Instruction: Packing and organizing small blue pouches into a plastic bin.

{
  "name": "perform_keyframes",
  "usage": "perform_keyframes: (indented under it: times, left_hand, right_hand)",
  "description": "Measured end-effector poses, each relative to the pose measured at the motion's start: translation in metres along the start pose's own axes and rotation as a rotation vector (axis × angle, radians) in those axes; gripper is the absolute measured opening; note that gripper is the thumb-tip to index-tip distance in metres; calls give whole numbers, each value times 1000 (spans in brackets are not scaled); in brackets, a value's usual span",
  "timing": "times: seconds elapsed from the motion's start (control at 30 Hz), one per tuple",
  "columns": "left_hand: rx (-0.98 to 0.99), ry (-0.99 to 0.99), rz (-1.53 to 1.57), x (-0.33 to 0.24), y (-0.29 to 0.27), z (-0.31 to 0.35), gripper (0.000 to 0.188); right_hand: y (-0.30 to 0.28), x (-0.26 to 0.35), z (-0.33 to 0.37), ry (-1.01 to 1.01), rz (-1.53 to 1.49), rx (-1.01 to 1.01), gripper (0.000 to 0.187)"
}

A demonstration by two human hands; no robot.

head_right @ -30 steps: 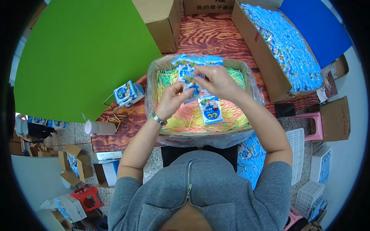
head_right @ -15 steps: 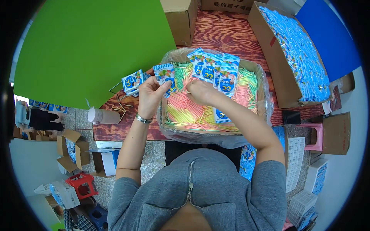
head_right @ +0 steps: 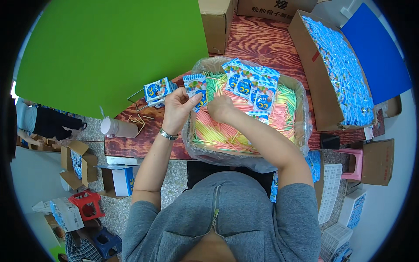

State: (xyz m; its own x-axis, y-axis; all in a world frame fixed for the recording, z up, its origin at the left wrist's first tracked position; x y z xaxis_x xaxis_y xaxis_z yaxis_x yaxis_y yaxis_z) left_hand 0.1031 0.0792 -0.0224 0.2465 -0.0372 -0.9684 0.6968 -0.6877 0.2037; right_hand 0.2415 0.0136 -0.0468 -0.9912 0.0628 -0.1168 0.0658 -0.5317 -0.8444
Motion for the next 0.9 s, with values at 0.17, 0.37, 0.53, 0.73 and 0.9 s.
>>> perform_keyframes:
  times: [0.17,0.37,0.53,0.73,0.9]
  left_hand:
    - [-52,5,28,2,-2,-5,14]
    - [-282,83,176,9,13,-23,14]
    - [-173,-35,264,22,47,-30,13]
    - [-113,0,-288,47,48,-31,17]
    - [-147,75,-260,38,42,-33,20]
  right_hand:
    - [7,-7,18,-37,8,-435,23]
    - [-12,-38,46,-246,-159,-525,27]
    - [-5,-47,60,-368,-1073,-57,36]
    - [24,-52,52,-417,-1522,174,33]
    - [22,-63,65,-403,-1195,-47,32]
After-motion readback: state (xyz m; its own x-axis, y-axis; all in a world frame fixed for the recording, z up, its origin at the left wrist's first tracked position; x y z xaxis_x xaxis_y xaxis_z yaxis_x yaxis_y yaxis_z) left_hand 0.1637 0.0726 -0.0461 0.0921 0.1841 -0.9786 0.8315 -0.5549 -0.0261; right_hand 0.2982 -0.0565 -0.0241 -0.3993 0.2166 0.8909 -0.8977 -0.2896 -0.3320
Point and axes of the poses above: each hand's wrist, its own z-axis away from the middle knuckle, its own y-axis out of the palm, x = y × z, the point moved 1 cm from there along -z, towards the middle knuckle, and after that the axes turned 9 degrees about z, right-handed, at the moved point
